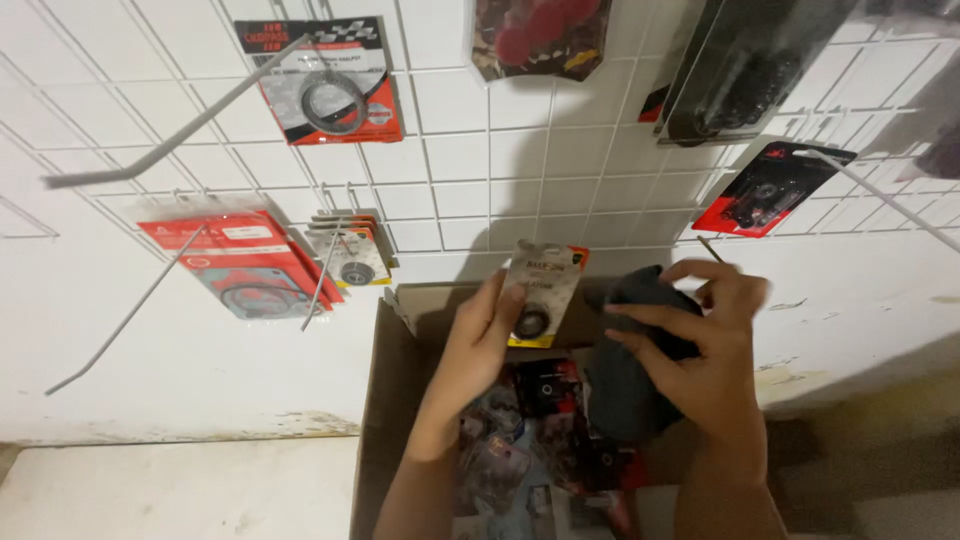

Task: The recorder wipes small packaged automotive parts with a cloth and organizes them by hanging them on a wire rack.

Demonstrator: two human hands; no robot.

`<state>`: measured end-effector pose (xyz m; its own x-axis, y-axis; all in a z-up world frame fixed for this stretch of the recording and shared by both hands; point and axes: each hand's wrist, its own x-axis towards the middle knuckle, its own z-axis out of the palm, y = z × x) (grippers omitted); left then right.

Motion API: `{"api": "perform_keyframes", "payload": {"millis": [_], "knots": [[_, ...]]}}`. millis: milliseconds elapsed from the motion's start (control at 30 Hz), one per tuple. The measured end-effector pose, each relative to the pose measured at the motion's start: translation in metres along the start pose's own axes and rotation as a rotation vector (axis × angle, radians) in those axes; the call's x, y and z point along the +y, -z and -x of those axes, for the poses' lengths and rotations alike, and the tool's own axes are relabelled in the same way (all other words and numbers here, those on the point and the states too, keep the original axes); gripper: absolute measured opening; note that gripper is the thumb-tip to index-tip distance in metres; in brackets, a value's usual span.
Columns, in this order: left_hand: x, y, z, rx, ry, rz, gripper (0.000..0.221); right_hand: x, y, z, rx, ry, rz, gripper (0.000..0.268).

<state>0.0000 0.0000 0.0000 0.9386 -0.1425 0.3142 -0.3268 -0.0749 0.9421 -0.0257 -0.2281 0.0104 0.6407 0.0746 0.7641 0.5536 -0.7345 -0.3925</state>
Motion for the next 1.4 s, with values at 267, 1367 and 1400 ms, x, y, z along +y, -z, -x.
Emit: {"api": "perform_keyframes", "payload": {"millis": [267,1367,1400], "knots": [[-0.011,-0.001,-0.003,0.068,-0.102,0.034,0.016,0.027,-0.019,0.002,-0.735,0.025,0.050,0.018],[0.004,0.178,0.111,0.450,0.042,-0.149,0.006,-0.144,-0.172,-0.002,-0.420,-0.075,-0.959,0.011],[-0.005,0.180,0.108,0.472,0.053,-0.126,0.007,-0.142,-0.180,-0.001,-0.408,-0.089,-0.943,0.012]]}}
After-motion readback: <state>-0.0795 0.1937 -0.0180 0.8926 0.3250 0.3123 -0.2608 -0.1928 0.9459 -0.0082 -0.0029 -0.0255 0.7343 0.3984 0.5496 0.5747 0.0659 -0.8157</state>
